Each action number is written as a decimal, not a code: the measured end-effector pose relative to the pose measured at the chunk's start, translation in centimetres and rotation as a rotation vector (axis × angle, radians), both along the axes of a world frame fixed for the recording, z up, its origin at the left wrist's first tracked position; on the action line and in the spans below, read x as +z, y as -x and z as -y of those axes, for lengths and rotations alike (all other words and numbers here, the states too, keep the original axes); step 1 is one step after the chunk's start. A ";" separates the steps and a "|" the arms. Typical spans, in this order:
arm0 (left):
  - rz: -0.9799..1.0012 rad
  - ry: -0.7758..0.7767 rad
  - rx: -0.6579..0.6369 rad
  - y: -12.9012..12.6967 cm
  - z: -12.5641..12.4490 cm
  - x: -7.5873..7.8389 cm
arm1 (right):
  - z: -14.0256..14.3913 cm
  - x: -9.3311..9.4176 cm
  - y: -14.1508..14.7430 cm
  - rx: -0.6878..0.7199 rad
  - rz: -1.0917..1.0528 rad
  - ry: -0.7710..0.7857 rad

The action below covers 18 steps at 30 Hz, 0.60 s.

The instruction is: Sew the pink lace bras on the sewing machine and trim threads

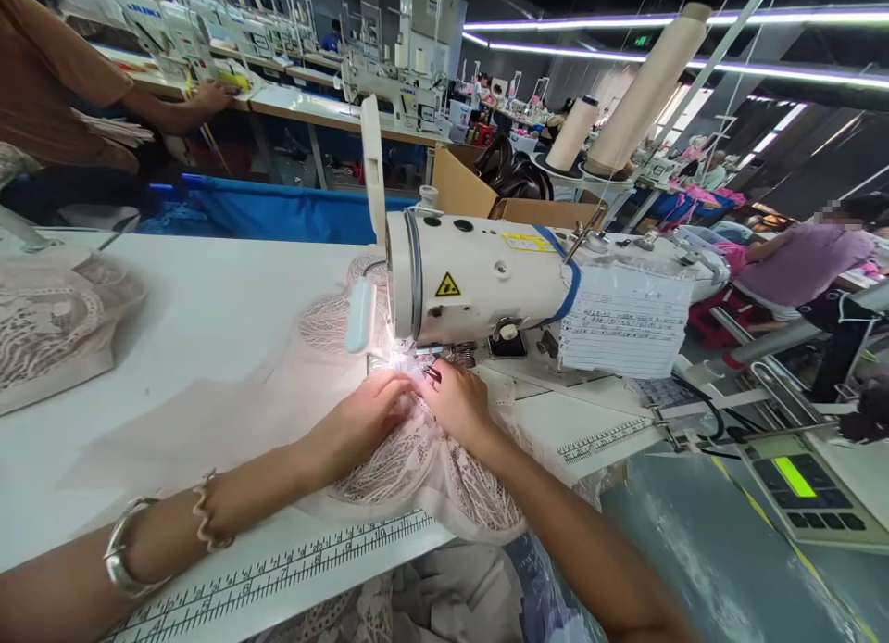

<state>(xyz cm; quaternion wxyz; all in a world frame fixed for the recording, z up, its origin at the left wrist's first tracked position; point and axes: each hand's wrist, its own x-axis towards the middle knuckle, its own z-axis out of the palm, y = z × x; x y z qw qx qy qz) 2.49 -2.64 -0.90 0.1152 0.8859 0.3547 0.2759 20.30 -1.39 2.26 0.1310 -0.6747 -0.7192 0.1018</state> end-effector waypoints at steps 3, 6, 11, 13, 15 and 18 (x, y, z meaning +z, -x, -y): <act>-0.126 -0.176 0.097 -0.3 0.9 -0.3 | 0.3 0.0 -0.2 0.030 -0.054 -0.007; -0.252 -0.274 0.080 -0.5 1.6 -0.3 | 0.6 -0.2 -0.4 0.057 -0.038 -0.035; -0.269 -0.228 0.054 -0.5 1.8 -0.2 | 0.9 -0.8 -0.4 0.141 -0.031 -0.119; -0.253 -0.231 0.044 -0.5 1.7 -0.4 | 1.0 -1.1 -0.4 0.165 -0.012 -0.145; -0.270 -0.252 0.032 -0.6 1.6 -0.5 | 1.1 -1.5 -0.4 0.184 0.027 -0.149; -0.327 -0.278 0.023 -0.7 1.5 -0.4 | 1.1 -2.1 -0.4 0.206 0.110 -0.149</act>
